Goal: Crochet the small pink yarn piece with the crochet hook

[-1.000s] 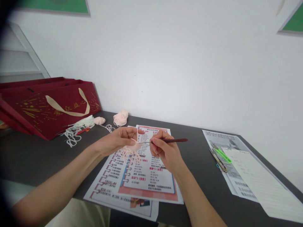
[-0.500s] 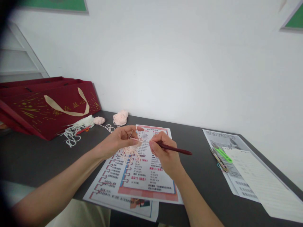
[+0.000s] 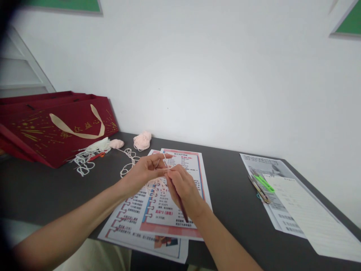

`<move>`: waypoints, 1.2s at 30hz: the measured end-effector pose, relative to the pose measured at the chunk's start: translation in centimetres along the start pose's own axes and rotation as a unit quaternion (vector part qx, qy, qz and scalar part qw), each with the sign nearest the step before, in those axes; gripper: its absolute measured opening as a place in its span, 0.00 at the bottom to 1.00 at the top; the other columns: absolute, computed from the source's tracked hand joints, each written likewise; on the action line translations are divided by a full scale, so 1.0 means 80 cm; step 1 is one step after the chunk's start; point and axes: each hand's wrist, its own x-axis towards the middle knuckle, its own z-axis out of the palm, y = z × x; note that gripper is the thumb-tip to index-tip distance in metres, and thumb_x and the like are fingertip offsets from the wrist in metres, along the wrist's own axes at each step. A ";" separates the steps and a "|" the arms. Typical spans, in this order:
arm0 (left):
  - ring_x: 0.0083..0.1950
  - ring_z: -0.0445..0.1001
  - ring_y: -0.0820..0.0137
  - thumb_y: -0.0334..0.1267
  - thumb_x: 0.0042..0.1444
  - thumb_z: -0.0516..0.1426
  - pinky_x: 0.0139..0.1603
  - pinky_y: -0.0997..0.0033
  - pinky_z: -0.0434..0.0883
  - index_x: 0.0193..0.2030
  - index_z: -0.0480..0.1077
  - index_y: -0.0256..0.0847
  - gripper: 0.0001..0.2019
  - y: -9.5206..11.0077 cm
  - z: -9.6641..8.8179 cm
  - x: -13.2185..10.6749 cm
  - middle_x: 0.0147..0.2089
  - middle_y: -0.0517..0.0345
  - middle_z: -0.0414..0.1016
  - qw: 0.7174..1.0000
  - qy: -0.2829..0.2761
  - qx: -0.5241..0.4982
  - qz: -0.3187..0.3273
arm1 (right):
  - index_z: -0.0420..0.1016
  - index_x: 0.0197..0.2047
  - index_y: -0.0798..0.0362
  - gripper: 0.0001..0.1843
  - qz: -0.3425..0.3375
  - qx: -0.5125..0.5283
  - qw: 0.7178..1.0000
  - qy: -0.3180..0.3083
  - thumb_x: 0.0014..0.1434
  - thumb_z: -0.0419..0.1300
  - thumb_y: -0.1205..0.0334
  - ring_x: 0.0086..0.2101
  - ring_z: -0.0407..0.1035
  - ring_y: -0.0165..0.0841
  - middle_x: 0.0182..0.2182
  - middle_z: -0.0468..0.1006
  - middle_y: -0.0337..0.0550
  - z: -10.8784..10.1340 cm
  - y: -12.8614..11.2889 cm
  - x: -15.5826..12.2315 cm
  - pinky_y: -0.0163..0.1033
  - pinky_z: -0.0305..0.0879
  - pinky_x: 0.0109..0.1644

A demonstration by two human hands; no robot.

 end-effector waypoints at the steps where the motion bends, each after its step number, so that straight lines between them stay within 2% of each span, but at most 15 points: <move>1: 0.30 0.69 0.74 0.35 0.46 0.65 0.38 0.71 0.63 0.49 0.72 0.38 0.21 0.000 -0.001 0.001 0.26 0.64 0.71 0.998 -0.018 -0.054 -0.029 | 0.63 0.40 0.49 0.12 -0.025 -0.014 1.000 -0.010 0.59 0.52 0.77 0.32 0.64 0.32 0.32 0.68 0.42 0.000 0.003 -0.001 0.37 0.63 0.33; 4: 0.30 0.68 0.76 0.33 0.43 0.67 0.38 0.72 0.63 0.47 0.73 0.37 0.21 -0.002 -0.001 0.004 0.27 0.64 0.70 0.978 -0.054 -0.178 -0.098 | 0.65 0.42 0.50 0.13 -0.078 -0.078 0.994 -0.025 0.59 0.52 0.77 0.33 0.64 0.35 0.32 0.69 0.45 -0.001 0.007 -0.003 0.39 0.62 0.33; 6: 0.29 0.68 0.77 0.34 0.43 0.67 0.38 0.73 0.62 0.46 0.73 0.36 0.21 -0.002 0.002 0.004 0.27 0.64 0.70 0.974 -0.037 -0.199 -0.103 | 0.65 0.42 0.52 0.11 -0.082 -0.132 0.988 -0.014 0.59 0.52 0.76 0.32 0.63 0.35 0.32 0.70 0.46 0.000 0.005 -0.003 0.40 0.62 0.32; 9: 0.29 0.68 0.76 0.34 0.44 0.65 0.37 0.73 0.62 0.48 0.72 0.35 0.22 -0.003 0.008 0.003 0.26 0.65 0.70 0.989 0.023 -0.132 -0.058 | 0.65 0.39 0.53 0.08 -0.053 -0.180 0.982 -0.006 0.60 0.51 0.75 0.31 0.63 0.36 0.30 0.69 0.46 0.005 -0.003 -0.002 0.40 0.62 0.32; 11: 0.32 0.69 0.73 0.33 0.45 0.64 0.38 0.71 0.63 0.51 0.70 0.35 0.23 -0.002 0.009 0.003 0.27 0.63 0.72 0.997 0.050 -0.061 -0.019 | 0.63 0.37 0.53 0.07 -0.031 -0.160 0.987 -0.003 0.61 0.50 0.75 0.30 0.63 0.35 0.29 0.68 0.44 0.006 -0.008 0.000 0.40 0.62 0.31; 16: 0.38 0.72 0.70 0.33 0.49 0.61 0.45 0.67 0.65 0.53 0.68 0.35 0.22 -0.003 -0.003 0.007 0.34 0.58 0.74 0.996 0.071 0.031 0.033 | 0.62 0.37 0.52 0.09 -0.020 -0.055 0.998 0.030 0.59 0.53 0.76 0.29 0.64 0.30 0.28 0.68 0.40 -0.006 -0.015 0.005 0.36 0.62 0.32; 19: 0.41 0.72 0.69 0.33 0.50 0.61 0.47 0.66 0.65 0.51 0.70 0.37 0.19 -0.004 -0.010 0.009 0.36 0.56 0.75 0.995 0.066 0.064 0.048 | 0.64 0.34 0.51 0.07 0.072 0.008 0.995 0.062 0.59 0.55 0.73 0.25 0.62 0.28 0.25 0.67 0.36 -0.017 -0.015 0.009 0.34 0.60 0.29; 21: 0.43 0.72 0.68 0.33 0.51 0.61 0.48 0.65 0.65 0.50 0.71 0.38 0.18 -0.004 -0.012 0.008 0.36 0.57 0.75 0.995 0.052 0.067 0.053 | 0.65 0.30 0.51 0.07 0.180 0.104 0.975 0.084 0.60 0.56 0.69 0.21 0.58 0.26 0.21 0.64 0.33 -0.021 -0.012 0.013 0.33 0.55 0.25; 23: 0.43 0.72 0.68 0.32 0.50 0.62 0.48 0.66 0.64 0.49 0.72 0.39 0.17 -0.002 -0.012 0.007 0.34 0.58 0.74 0.997 0.037 0.041 0.052 | 0.63 0.28 0.51 0.09 0.261 0.244 0.929 0.092 0.61 0.55 0.66 0.19 0.55 0.25 0.18 0.61 0.31 -0.022 -0.009 0.018 0.33 0.51 0.22; 26: 0.37 0.71 0.73 0.32 0.48 0.63 0.42 0.70 0.64 0.49 0.71 0.39 0.19 0.001 -0.007 0.005 0.31 0.62 0.73 0.999 0.019 -0.029 0.023 | 0.60 0.29 0.51 0.09 0.298 0.390 0.867 0.082 0.62 0.52 0.64 0.19 0.55 0.26 0.18 0.61 0.31 -0.014 -0.007 0.021 0.33 0.52 0.23; 28: 0.31 0.69 0.76 0.32 0.47 0.64 0.38 0.72 0.63 0.49 0.71 0.39 0.20 0.001 -0.003 0.004 0.29 0.64 0.71 0.997 0.009 -0.071 -0.001 | 0.60 0.31 0.50 0.08 0.275 0.363 0.886 0.081 0.63 0.51 0.64 0.21 0.58 0.27 0.20 0.63 0.33 -0.004 -0.009 0.018 0.34 0.56 0.25; 31: 0.30 0.68 0.77 0.32 0.46 0.65 0.36 0.73 0.63 0.49 0.71 0.37 0.21 -0.002 0.005 0.002 0.27 0.65 0.70 0.993 0.002 -0.119 -0.027 | 0.63 0.36 0.50 0.05 0.155 0.130 0.977 0.067 0.62 0.53 0.70 0.27 0.62 0.30 0.27 0.68 0.38 0.008 -0.011 0.005 0.37 0.60 0.30; 32: 0.29 0.68 0.77 0.32 0.45 0.65 0.36 0.73 0.63 0.48 0.71 0.37 0.20 -0.002 0.007 0.002 0.26 0.65 0.70 0.990 0.005 -0.134 -0.036 | 0.64 0.38 0.51 0.06 0.101 0.046 0.992 0.057 0.61 0.53 0.72 0.29 0.63 0.31 0.29 0.69 0.40 0.011 -0.011 0.001 0.38 0.61 0.32; 34: 0.29 0.68 0.77 0.32 0.45 0.66 0.37 0.73 0.63 0.47 0.72 0.36 0.20 -0.003 0.009 0.000 0.26 0.64 0.71 0.984 0.007 -0.168 -0.058 | 0.64 0.41 0.52 0.10 0.011 -0.079 0.996 0.044 0.59 0.53 0.75 0.33 0.63 0.34 0.33 0.69 0.44 0.013 -0.009 -0.005 0.41 0.62 0.35; 36: 0.29 0.68 0.77 0.31 0.44 0.66 0.37 0.74 0.63 0.45 0.73 0.36 0.19 -0.002 0.007 0.000 0.26 0.64 0.71 0.974 -0.010 -0.207 -0.086 | 0.64 0.44 0.52 0.13 -0.039 -0.121 0.991 0.046 0.58 0.54 0.77 0.34 0.63 0.35 0.33 0.69 0.45 0.012 -0.007 -0.007 0.41 0.63 0.35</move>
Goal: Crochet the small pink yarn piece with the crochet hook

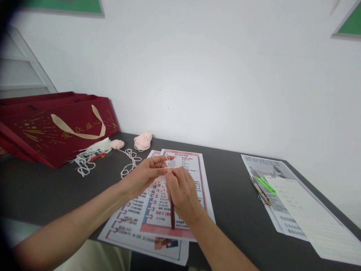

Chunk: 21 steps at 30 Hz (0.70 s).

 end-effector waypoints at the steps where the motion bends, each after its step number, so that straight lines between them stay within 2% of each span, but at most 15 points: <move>1: 0.30 0.69 0.77 0.31 0.43 0.66 0.38 0.74 0.63 0.45 0.74 0.36 0.19 0.002 -0.001 0.000 0.27 0.63 0.71 1.000 -0.013 -0.019 -0.021 | 0.64 0.45 0.52 0.14 -0.013 0.013 1.000 0.006 0.58 0.54 0.77 0.33 0.63 0.34 0.33 0.69 0.45 -0.001 0.001 0.001 0.40 0.63 0.34; 3: 0.32 0.70 0.76 0.29 0.43 0.66 0.40 0.73 0.63 0.45 0.74 0.36 0.20 0.006 -0.005 0.000 0.30 0.60 0.73 0.996 -0.037 -0.046 -0.060 | 0.64 0.45 0.50 0.14 0.002 0.089 0.996 0.017 0.59 0.54 0.77 0.33 0.64 0.33 0.34 0.70 0.43 -0.005 0.004 0.005 0.39 0.65 0.34; 5: 0.33 0.71 0.74 0.29 0.43 0.66 0.40 0.72 0.64 0.46 0.74 0.35 0.20 0.011 -0.009 0.002 0.32 0.57 0.75 0.995 -0.044 -0.053 -0.079 | 0.65 0.42 0.49 0.10 0.086 0.201 0.976 0.015 0.60 0.54 0.74 0.32 0.65 0.30 0.33 0.70 0.41 -0.009 0.006 0.009 0.37 0.65 0.33; 7: 0.33 0.72 0.74 0.27 0.43 0.65 0.39 0.72 0.64 0.46 0.74 0.35 0.20 0.015 -0.014 0.004 0.32 0.56 0.75 0.995 -0.044 -0.051 -0.078 | 0.65 0.38 0.49 0.05 0.195 0.311 0.930 0.009 0.62 0.54 0.70 0.28 0.65 0.28 0.30 0.68 0.38 -0.012 0.009 0.014 0.35 0.62 0.29; 9: 0.32 0.72 0.74 0.27 0.44 0.64 0.38 0.72 0.64 0.46 0.73 0.34 0.19 0.017 -0.020 0.006 0.32 0.56 0.75 0.995 -0.052 -0.049 -0.070 | 0.65 0.36 0.49 0.03 0.255 0.397 0.882 0.004 0.62 0.55 0.67 0.24 0.62 0.27 0.27 0.67 0.35 -0.016 0.012 0.018 0.34 0.59 0.26; 11: 0.32 0.72 0.74 0.26 0.45 0.64 0.38 0.72 0.64 0.47 0.73 0.34 0.20 0.020 -0.026 0.007 0.32 0.56 0.75 0.995 -0.067 -0.047 -0.058 | 0.66 0.35 0.49 0.03 0.271 0.448 0.852 0.010 0.61 0.56 0.66 0.22 0.61 0.26 0.25 0.66 0.34 -0.019 0.016 0.021 0.34 0.58 0.25; 13: 0.32 0.72 0.75 0.27 0.46 0.63 0.38 0.73 0.65 0.49 0.73 0.34 0.20 0.022 -0.030 0.007 0.32 0.56 0.74 0.994 -0.088 -0.042 -0.054 | 0.68 0.34 0.50 0.03 0.272 0.472 0.838 0.018 0.60 0.58 0.66 0.22 0.62 0.25 0.27 0.67 0.35 -0.023 0.020 0.023 0.33 0.57 0.24; 17: 0.32 0.72 0.73 0.27 0.46 0.63 0.37 0.71 0.67 0.49 0.73 0.35 0.20 0.027 -0.036 0.006 0.34 0.54 0.75 0.988 -0.124 -0.038 -0.085 | 0.69 0.34 0.50 0.03 0.269 0.497 0.825 0.004 0.59 0.59 0.66 0.22 0.63 0.25 0.29 0.68 0.36 -0.030 0.023 0.025 0.34 0.57 0.24; 21: 0.30 0.72 0.74 0.27 0.45 0.63 0.35 0.72 0.67 0.48 0.74 0.35 0.20 0.032 -0.038 0.006 0.33 0.56 0.75 0.983 -0.143 -0.038 -0.107 | 0.70 0.34 0.50 0.03 0.269 0.501 0.823 -0.017 0.58 0.61 0.65 0.23 0.63 0.25 0.28 0.69 0.36 -0.039 0.022 0.027 0.35 0.57 0.24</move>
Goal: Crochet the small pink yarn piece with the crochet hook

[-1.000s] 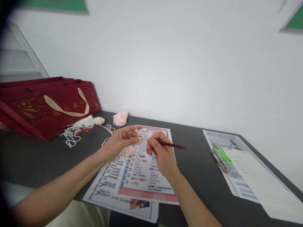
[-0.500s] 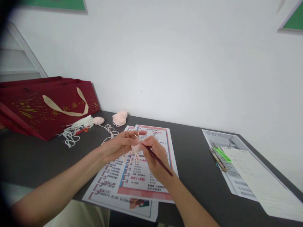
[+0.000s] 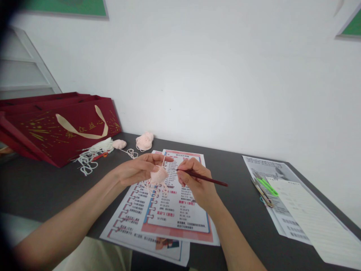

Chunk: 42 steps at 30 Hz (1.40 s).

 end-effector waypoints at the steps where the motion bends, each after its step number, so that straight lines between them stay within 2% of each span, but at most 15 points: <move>1: 0.30 0.72 0.74 0.27 0.45 0.63 0.34 0.73 0.67 0.48 0.74 0.35 0.20 0.001 0.000 0.000 0.32 0.56 0.75 1.000 -0.005 -0.003 -0.005 | 0.71 0.34 0.50 0.03 0.004 -0.005 1.000 -0.003 0.57 0.62 0.64 0.23 0.63 0.25 0.28 0.69 0.36 -0.001 -0.002 0.000 0.35 0.57 0.24; 8: 0.26 0.70 0.77 0.25 0.43 0.63 0.31 0.75 0.65 0.45 0.75 0.35 0.19 0.003 0.000 -0.003 0.26 0.62 0.71 0.999 -0.022 -0.011 -0.029 | 0.71 0.31 0.52 0.06 0.054 0.019 0.998 -0.009 0.53 0.65 0.62 0.21 0.62 0.25 0.28 0.70 0.38 -0.007 -0.008 0.001 0.35 0.55 0.23; 13: 0.27 0.70 0.77 0.26 0.43 0.63 0.30 0.77 0.65 0.45 0.75 0.36 0.19 0.002 -0.001 -0.003 0.28 0.60 0.72 0.999 -0.031 0.017 -0.023 | 0.71 0.31 0.52 0.05 0.064 0.049 0.997 -0.011 0.54 0.64 0.64 0.20 0.60 0.24 0.26 0.70 0.36 -0.008 -0.006 0.002 0.35 0.52 0.23; 18: 0.28 0.69 0.76 0.28 0.43 0.63 0.33 0.74 0.66 0.46 0.75 0.36 0.19 0.000 0.001 -0.002 0.30 0.59 0.72 0.999 -0.030 0.036 -0.028 | 0.68 0.28 0.53 0.08 0.093 0.093 0.991 -0.001 0.51 0.65 0.63 0.18 0.57 0.24 0.23 0.69 0.34 -0.001 -0.012 0.005 0.33 0.49 0.21; 20: 0.28 0.69 0.76 0.29 0.43 0.64 0.31 0.75 0.64 0.45 0.75 0.37 0.19 0.000 0.004 -0.003 0.30 0.59 0.72 0.998 -0.023 0.060 -0.014 | 0.66 0.27 0.52 0.09 0.112 0.124 0.986 0.003 0.52 0.64 0.63 0.17 0.56 0.23 0.20 0.68 0.33 0.003 -0.014 0.006 0.32 0.48 0.20; 24: 0.28 0.66 0.78 0.29 0.46 0.63 0.32 0.76 0.62 0.45 0.75 0.39 0.17 -0.002 0.011 -0.003 0.28 0.63 0.70 0.991 0.014 0.118 0.070 | 0.64 0.26 0.52 0.09 0.127 0.156 0.979 0.013 0.55 0.61 0.64 0.16 0.53 0.23 0.16 0.65 0.31 0.008 -0.015 0.006 0.31 0.46 0.20; 29: 0.30 0.68 0.76 0.31 0.47 0.64 0.35 0.72 0.62 0.47 0.72 0.40 0.18 -0.009 0.019 0.001 0.30 0.62 0.71 0.971 0.078 0.173 0.144 | 0.65 0.27 0.52 0.09 0.087 0.081 0.992 0.044 0.57 0.60 0.64 0.17 0.56 0.25 0.18 0.67 0.33 0.007 -0.006 0.003 0.33 0.48 0.21; 32: 0.31 0.68 0.75 0.31 0.47 0.64 0.36 0.72 0.62 0.49 0.71 0.39 0.20 -0.012 0.024 0.002 0.30 0.63 0.71 0.964 0.113 0.186 0.154 | 0.65 0.28 0.52 0.09 0.059 0.031 0.997 0.050 0.58 0.59 0.63 0.18 0.56 0.25 0.17 0.66 0.32 0.007 -0.001 0.001 0.33 0.48 0.22; 36: 0.31 0.68 0.76 0.32 0.48 0.63 0.36 0.72 0.62 0.49 0.71 0.38 0.20 -0.014 0.028 0.002 0.30 0.63 0.70 0.956 0.127 0.203 0.168 | 0.64 0.28 0.51 0.09 0.027 -0.039 0.997 0.058 0.60 0.57 0.63 0.19 0.56 0.25 0.18 0.65 0.32 0.010 0.000 -0.002 0.34 0.49 0.23; 42: 0.34 0.70 0.73 0.33 0.50 0.62 0.40 0.70 0.64 0.49 0.71 0.40 0.18 -0.018 0.028 0.003 0.30 0.62 0.71 0.931 0.162 0.262 0.196 | 0.63 0.29 0.50 0.09 -0.004 -0.168 0.984 0.064 0.62 0.55 0.63 0.20 0.56 0.26 0.20 0.63 0.32 0.011 0.000 -0.010 0.35 0.52 0.24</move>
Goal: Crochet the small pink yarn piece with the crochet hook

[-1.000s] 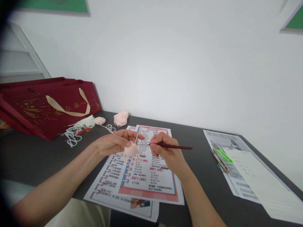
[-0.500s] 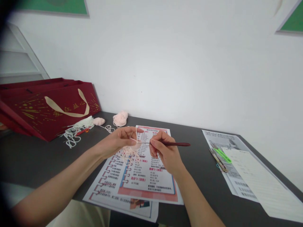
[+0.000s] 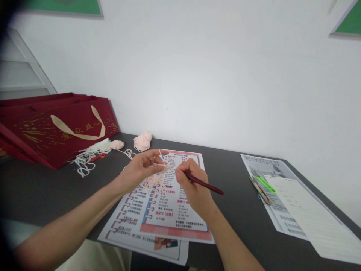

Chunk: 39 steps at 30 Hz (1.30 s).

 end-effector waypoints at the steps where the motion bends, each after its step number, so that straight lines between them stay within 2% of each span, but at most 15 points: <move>1: 0.35 0.70 0.72 0.33 0.50 0.62 0.41 0.69 0.64 0.49 0.71 0.40 0.17 -0.002 0.000 0.000 0.31 0.61 0.71 1.000 0.010 0.016 0.006 | 0.62 0.29 0.50 0.09 -0.010 -0.025 1.000 0.006 0.62 0.55 0.63 0.21 0.57 0.27 0.20 0.63 0.32 0.001 0.000 -0.001 0.35 0.52 0.24; 5: 0.41 0.73 0.66 0.35 0.51 0.61 0.46 0.65 0.65 0.43 0.75 0.41 0.11 -0.006 0.002 0.000 0.33 0.57 0.75 0.994 0.050 0.085 0.042 | 0.62 0.31 0.49 0.07 -0.076 -0.152 0.985 0.027 0.62 0.54 0.65 0.22 0.60 0.27 0.23 0.66 0.34 0.008 0.001 -0.007 0.35 0.56 0.25; 8: 0.44 0.74 0.64 0.34 0.51 0.60 0.50 0.63 0.64 0.39 0.76 0.42 0.07 -0.007 0.006 -0.002 0.33 0.57 0.77 0.986 0.080 0.125 0.071 | 0.61 0.32 0.49 0.06 -0.128 -0.206 0.970 0.028 0.61 0.54 0.67 0.23 0.63 0.28 0.25 0.68 0.36 0.017 0.003 -0.011 0.35 0.60 0.27; 13: 0.41 0.75 0.64 0.32 0.50 0.61 0.52 0.63 0.64 0.45 0.75 0.40 0.14 -0.005 0.019 -0.008 0.32 0.57 0.78 0.987 0.078 0.129 0.052 | 0.62 0.36 0.49 0.06 -0.155 -0.228 0.961 0.009 0.61 0.52 0.70 0.28 0.66 0.29 0.28 0.70 0.38 0.027 0.012 -0.011 0.35 0.63 0.31; 15: 0.39 0.74 0.67 0.31 0.48 0.62 0.49 0.65 0.65 0.48 0.73 0.39 0.18 -0.005 0.021 -0.008 0.31 0.59 0.77 0.995 0.060 0.079 0.018 | 0.62 0.37 0.49 0.07 -0.188 -0.227 0.956 -0.001 0.61 0.52 0.72 0.29 0.66 0.30 0.30 0.70 0.39 0.026 0.016 -0.008 0.35 0.64 0.32; 18: 0.32 0.71 0.72 0.32 0.46 0.64 0.41 0.70 0.65 0.51 0.71 0.38 0.22 -0.007 0.016 -0.004 0.28 0.63 0.73 0.995 0.009 -0.076 -0.064 | 0.62 0.39 0.50 0.09 -0.248 -0.241 0.937 -0.044 0.61 0.51 0.75 0.31 0.65 0.30 0.32 0.69 0.41 0.017 0.020 -0.002 0.35 0.65 0.32; 21: 0.30 0.69 0.75 0.32 0.45 0.65 0.40 0.72 0.64 0.50 0.72 0.38 0.22 -0.010 0.012 -0.001 0.27 0.63 0.72 0.973 -0.032 -0.190 -0.129 | 0.63 0.41 0.52 0.11 -0.311 -0.302 0.897 -0.083 0.60 0.51 0.76 0.32 0.64 0.33 0.32 0.69 0.44 0.011 0.022 -0.001 0.37 0.65 0.32; 23: 0.30 0.69 0.76 0.32 0.45 0.65 0.41 0.73 0.63 0.49 0.73 0.37 0.21 -0.010 0.014 -0.001 0.27 0.63 0.72 0.968 -0.023 -0.209 -0.137 | 0.63 0.42 0.53 0.11 -0.332 -0.355 0.871 -0.069 0.59 0.52 0.77 0.32 0.63 0.35 0.32 0.70 0.46 0.013 0.023 -0.002 0.39 0.64 0.32; 24: 0.30 0.69 0.76 0.32 0.46 0.65 0.40 0.72 0.63 0.49 0.72 0.37 0.21 -0.011 0.015 -0.001 0.27 0.64 0.71 0.971 -0.008 -0.202 -0.127 | 0.63 0.42 0.53 0.10 -0.329 -0.375 0.865 -0.054 0.59 0.52 0.76 0.32 0.63 0.35 0.31 0.70 0.47 0.015 0.023 -0.004 0.40 0.64 0.32; 26: 0.31 0.69 0.75 0.33 0.46 0.65 0.41 0.72 0.63 0.51 0.71 0.37 0.23 -0.011 0.018 -0.001 0.26 0.64 0.71 0.982 0.023 -0.163 -0.092 | 0.63 0.40 0.53 0.09 -0.302 -0.386 0.871 -0.031 0.60 0.52 0.76 0.31 0.63 0.35 0.30 0.69 0.46 0.021 0.022 -0.007 0.40 0.63 0.32; 32: 0.36 0.69 0.72 0.32 0.48 0.63 0.44 0.69 0.64 0.54 0.68 0.38 0.24 -0.015 0.012 0.003 0.30 0.63 0.71 0.996 0.074 -0.054 -0.003 | 0.63 0.37 0.50 0.08 -0.239 -0.243 0.940 0.016 0.60 0.53 0.74 0.28 0.64 0.30 0.28 0.68 0.39 0.020 0.008 -0.008 0.36 0.62 0.31; 36: 0.38 0.70 0.72 0.32 0.49 0.63 0.45 0.68 0.63 0.52 0.70 0.40 0.21 -0.015 0.005 0.004 0.31 0.63 0.70 0.998 0.049 -0.037 0.014 | 0.64 0.31 0.50 0.07 -0.086 -0.105 0.990 0.049 0.61 0.55 0.69 0.24 0.60 0.27 0.23 0.65 0.34 0.012 0.006 -0.002 0.35 0.57 0.27; 39: 0.34 0.68 0.74 0.31 0.50 0.62 0.41 0.70 0.63 0.50 0.71 0.41 0.19 -0.012 0.004 0.003 0.29 0.64 0.69 0.999 0.030 -0.037 0.008 | 0.62 0.28 0.50 0.10 0.003 0.026 0.998 0.051 0.62 0.53 0.66 0.20 0.55 0.26 0.18 0.60 0.31 0.010 0.009 0.002 0.34 0.52 0.23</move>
